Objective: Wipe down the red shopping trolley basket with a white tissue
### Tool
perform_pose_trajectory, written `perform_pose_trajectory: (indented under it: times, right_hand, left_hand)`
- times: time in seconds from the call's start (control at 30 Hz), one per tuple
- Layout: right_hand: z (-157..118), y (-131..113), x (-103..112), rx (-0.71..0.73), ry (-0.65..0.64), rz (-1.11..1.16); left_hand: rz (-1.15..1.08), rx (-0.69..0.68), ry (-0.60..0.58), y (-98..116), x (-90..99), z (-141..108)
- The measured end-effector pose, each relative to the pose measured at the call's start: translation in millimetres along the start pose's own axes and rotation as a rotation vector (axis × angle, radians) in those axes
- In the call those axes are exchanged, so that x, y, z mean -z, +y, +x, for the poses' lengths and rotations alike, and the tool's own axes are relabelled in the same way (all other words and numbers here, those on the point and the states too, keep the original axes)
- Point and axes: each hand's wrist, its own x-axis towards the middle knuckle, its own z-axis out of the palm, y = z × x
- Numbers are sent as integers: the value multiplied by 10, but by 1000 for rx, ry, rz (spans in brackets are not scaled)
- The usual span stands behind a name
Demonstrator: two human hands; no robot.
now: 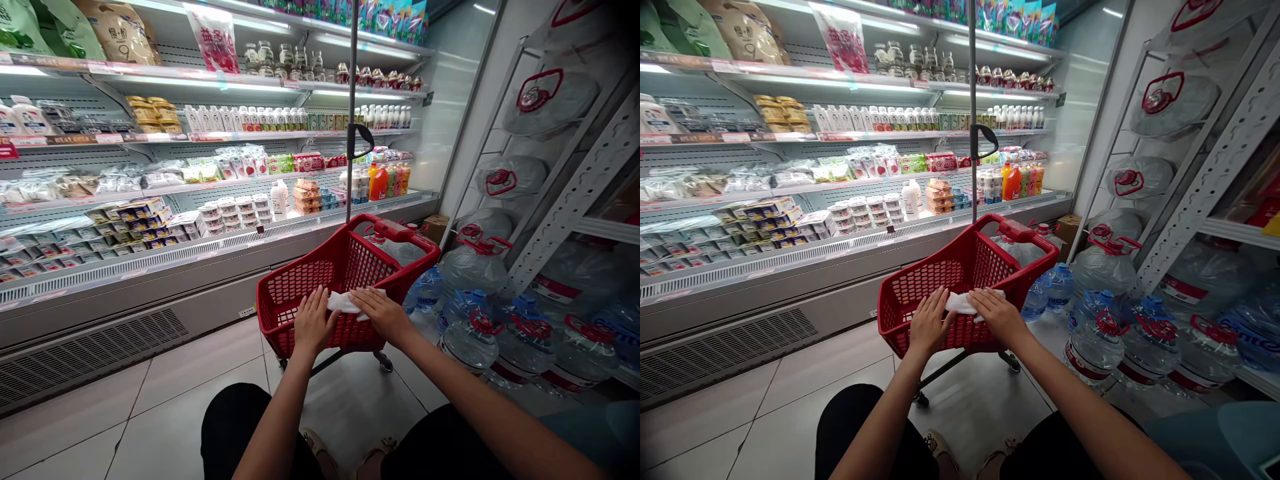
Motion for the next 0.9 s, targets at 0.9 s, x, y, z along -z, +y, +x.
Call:
perform_pose_trajectory:
  times: [0.9]
  right_hand:
    - [-380, 788, 534, -99, 54, -218]
  left_hand:
    - [73, 75, -67, 17, 130, -42]
